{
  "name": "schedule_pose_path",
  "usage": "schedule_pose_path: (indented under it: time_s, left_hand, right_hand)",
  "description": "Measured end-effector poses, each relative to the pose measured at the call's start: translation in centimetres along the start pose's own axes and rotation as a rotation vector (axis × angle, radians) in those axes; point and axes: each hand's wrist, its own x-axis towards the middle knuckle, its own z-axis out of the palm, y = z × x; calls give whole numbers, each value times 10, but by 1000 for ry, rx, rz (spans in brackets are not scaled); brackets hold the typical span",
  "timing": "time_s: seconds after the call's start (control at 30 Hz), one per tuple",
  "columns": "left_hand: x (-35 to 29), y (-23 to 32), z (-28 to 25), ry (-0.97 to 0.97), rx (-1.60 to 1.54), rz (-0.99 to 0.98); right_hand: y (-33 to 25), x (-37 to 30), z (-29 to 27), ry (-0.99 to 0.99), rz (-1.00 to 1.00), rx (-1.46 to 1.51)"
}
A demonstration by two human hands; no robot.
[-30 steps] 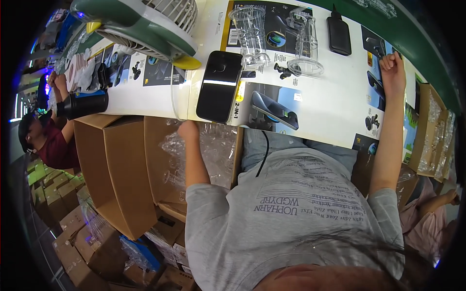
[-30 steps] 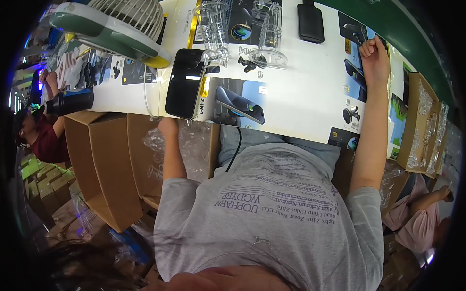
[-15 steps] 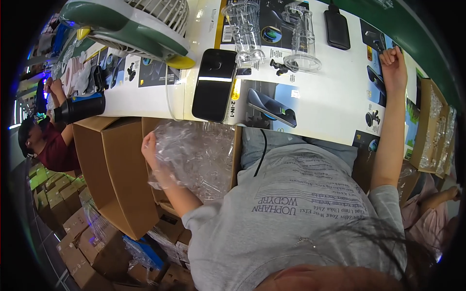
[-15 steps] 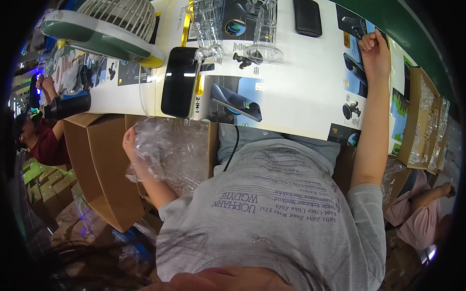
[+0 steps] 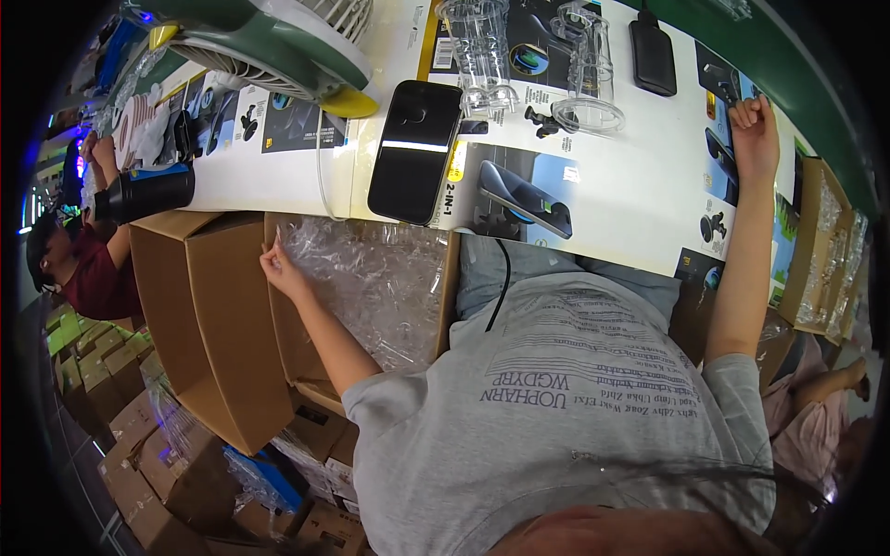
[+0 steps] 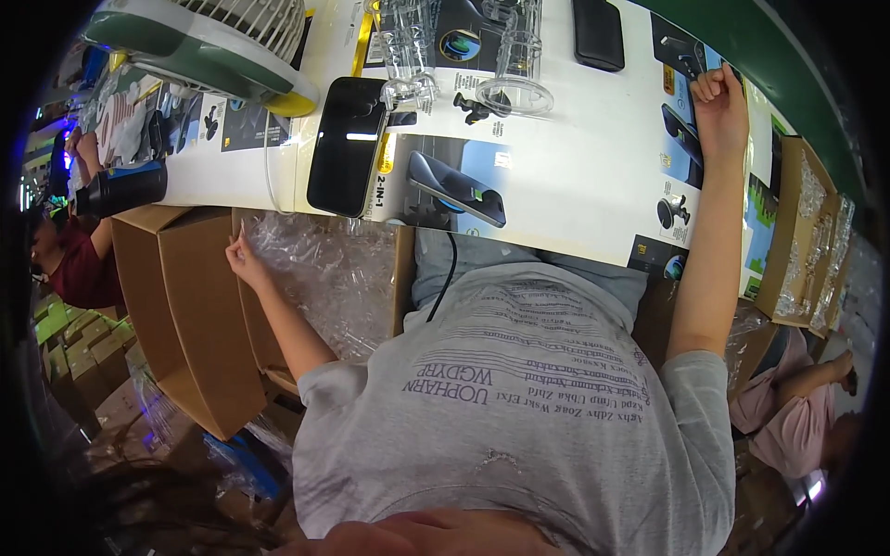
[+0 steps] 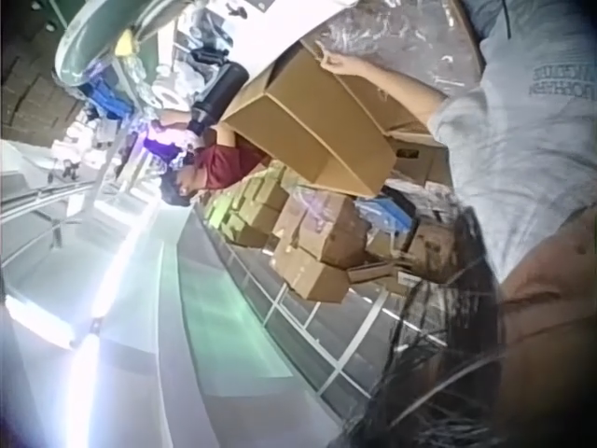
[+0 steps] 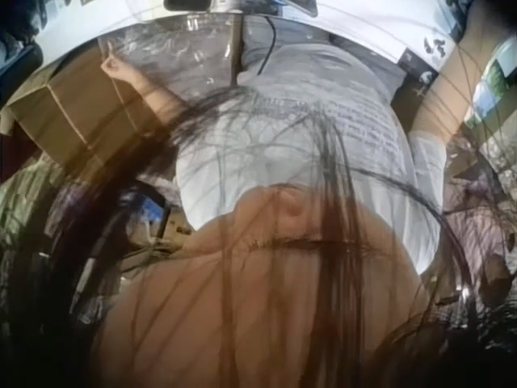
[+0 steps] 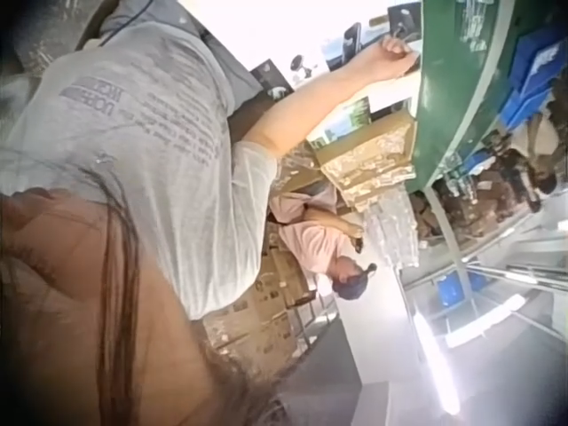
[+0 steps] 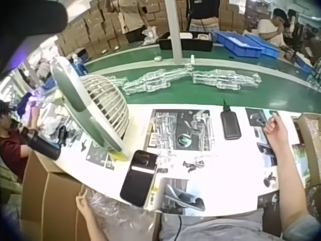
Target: Applying a liquid from a black bottle and joining clear plastic components at a factory assembly station.
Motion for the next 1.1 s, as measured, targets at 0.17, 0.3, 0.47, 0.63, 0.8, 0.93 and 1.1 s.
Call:
schedule_pose_path:
  time_s: [0.17,0.3,0.47,0.63,0.8,0.93,1.1]
  left_hand:
    - [7,4,14,-131,-334,-364]
    - [1,21,48,-937,-14,-594]
    - [-97,-47,121,-1379,409,-52]
    - [-141,-13,189,-901,328,41]
    - [-164,-33,182,-905,441,94]
    - [-176,-42,176,-858,493,-86]
    - [-165,-32,186,-980,697,-45]
  right_hand:
    - [0,0,2,45,-9,-9]
    - [-5,0,-5,33,-11,-15]
    - [-1,4,3,-6,-5,-6]
    - [1,0,1,55,-27,-43]
    - [1,-1,6,83,-36,-36]
    - [-1,1,6,66,-19,-40]
    - [-2,1,-4,54,-25,-46]
